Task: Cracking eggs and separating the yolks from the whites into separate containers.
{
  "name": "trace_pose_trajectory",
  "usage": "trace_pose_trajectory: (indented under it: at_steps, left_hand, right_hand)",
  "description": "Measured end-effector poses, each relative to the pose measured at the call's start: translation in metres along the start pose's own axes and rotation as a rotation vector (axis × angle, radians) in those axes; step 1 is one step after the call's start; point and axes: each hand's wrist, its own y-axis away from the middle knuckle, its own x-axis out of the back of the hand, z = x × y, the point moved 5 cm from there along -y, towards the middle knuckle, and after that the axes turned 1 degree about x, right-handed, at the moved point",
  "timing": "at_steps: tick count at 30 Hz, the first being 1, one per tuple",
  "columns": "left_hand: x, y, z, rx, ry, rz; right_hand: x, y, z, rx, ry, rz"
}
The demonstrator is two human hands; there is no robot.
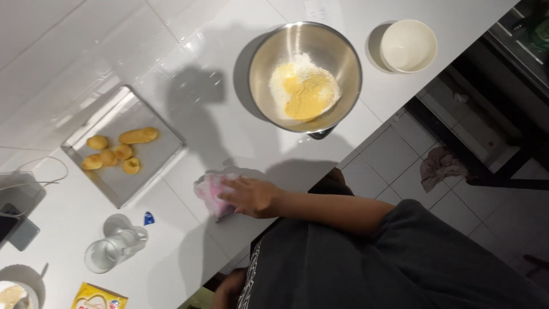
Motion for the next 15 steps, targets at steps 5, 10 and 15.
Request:
trace_pose_trajectory:
  at_steps: [5, 10, 15]
  left_hand:
    - [0.008, 0.062, 0.220, -0.046, 0.053, 0.027]
    - [-0.010, 0.059, 0.294, -0.170, 0.318, 0.342]
    - [-0.036, 0.078, 0.324, -0.121, 0.315, 0.541]
  right_hand:
    - [0.093, 0.083, 0.043, 0.344, 0.124, 0.478]
    - [0.197, 0.194, 0.153, 0.155, 0.389, 0.612]
    - [0.214, 0.217, 0.211, -0.093, 0.560, 0.268]
